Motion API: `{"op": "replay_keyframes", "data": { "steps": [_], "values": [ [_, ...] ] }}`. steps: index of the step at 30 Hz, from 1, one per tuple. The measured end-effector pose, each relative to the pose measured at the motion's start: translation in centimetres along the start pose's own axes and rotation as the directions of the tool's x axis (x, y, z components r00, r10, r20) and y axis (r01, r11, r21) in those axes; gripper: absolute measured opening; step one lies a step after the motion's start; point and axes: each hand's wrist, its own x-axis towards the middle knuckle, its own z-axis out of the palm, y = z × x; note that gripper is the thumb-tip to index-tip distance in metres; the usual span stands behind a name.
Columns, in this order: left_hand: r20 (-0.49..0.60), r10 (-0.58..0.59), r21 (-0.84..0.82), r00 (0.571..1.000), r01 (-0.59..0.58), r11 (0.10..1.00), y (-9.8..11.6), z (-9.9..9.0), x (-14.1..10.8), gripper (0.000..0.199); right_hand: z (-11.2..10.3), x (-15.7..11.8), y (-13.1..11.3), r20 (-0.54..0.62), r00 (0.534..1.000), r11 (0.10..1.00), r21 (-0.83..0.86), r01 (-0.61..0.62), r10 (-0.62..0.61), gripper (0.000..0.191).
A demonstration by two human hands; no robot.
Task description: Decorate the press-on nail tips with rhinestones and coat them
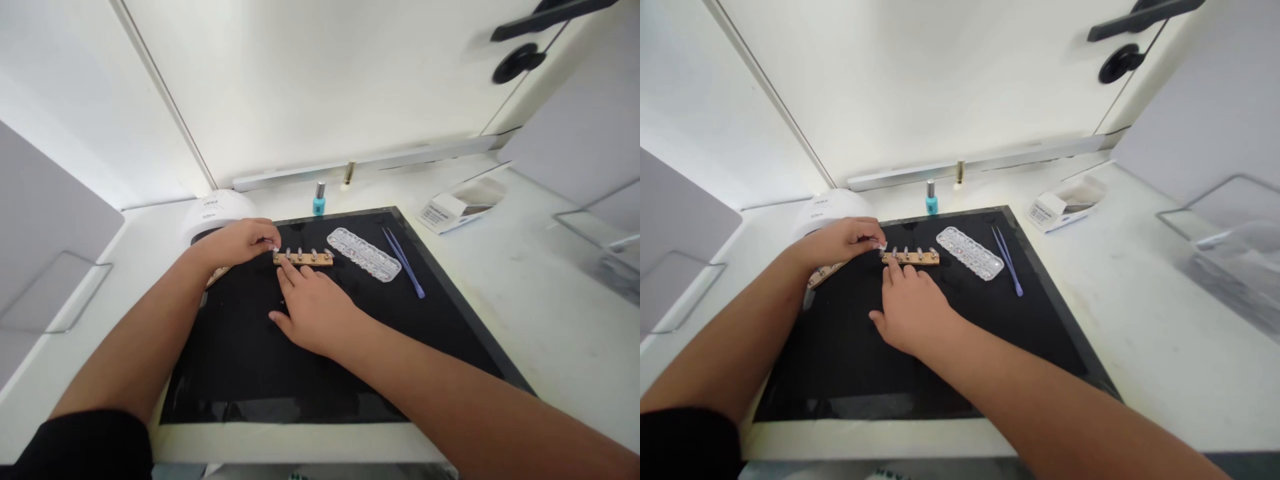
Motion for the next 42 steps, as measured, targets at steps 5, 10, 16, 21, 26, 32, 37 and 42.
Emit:
{"op": "replay_keyframes", "data": {
  "steps": [5,10,16,21,26,32,37,42],
  "values": [
    [0.072,-0.005,-0.005,0.997,0.006,1.000,-0.1,-0.2,0.0,0.021,0.8,1.2,0.0,-0.017,1.000,1.000,0.001,0.021,-0.021,0.077],
    [0.098,-0.004,-0.004,0.995,0.005,1.000,-0.3,0.0,0.2,0.018,1.2,1.7,0.0,-0.033,0.999,1.000,0.001,-0.013,0.013,0.077],
    [0.100,0.002,-0.010,0.995,-0.001,1.000,-0.5,0.3,0.3,0.020,1.5,1.9,0.1,-0.035,0.999,0.999,0.018,-0.038,0.038,0.074],
    [0.110,0.001,-0.007,0.994,0.000,1.000,-0.7,0.5,0.4,0.020,1.6,2.2,0.1,-0.015,0.997,0.996,0.039,-0.081,0.082,0.074],
    [0.105,-0.018,0.009,0.994,0.017,1.000,-0.9,0.6,0.4,0.020,1.5,2.2,0.0,-0.009,0.995,0.994,0.048,-0.095,0.096,0.075],
    [0.046,-0.069,0.026,0.997,0.068,0.997,-1.5,0.9,0.3,0.020,1.3,2.2,-0.2,0.002,0.996,0.996,0.038,-0.086,0.086,0.074],
    [0.040,-0.045,0.010,0.998,0.044,0.999,-1.2,0.6,0.1,0.020,1.2,2.2,-0.2,0.001,0.997,0.996,0.035,-0.081,0.081,0.074],
    [0.071,-0.006,-0.001,0.997,0.006,1.000,-0.8,0.6,0.1,0.020,1.3,2.2,-0.2,0.003,0.996,0.996,0.032,-0.084,0.084,0.076]
  ]
}}
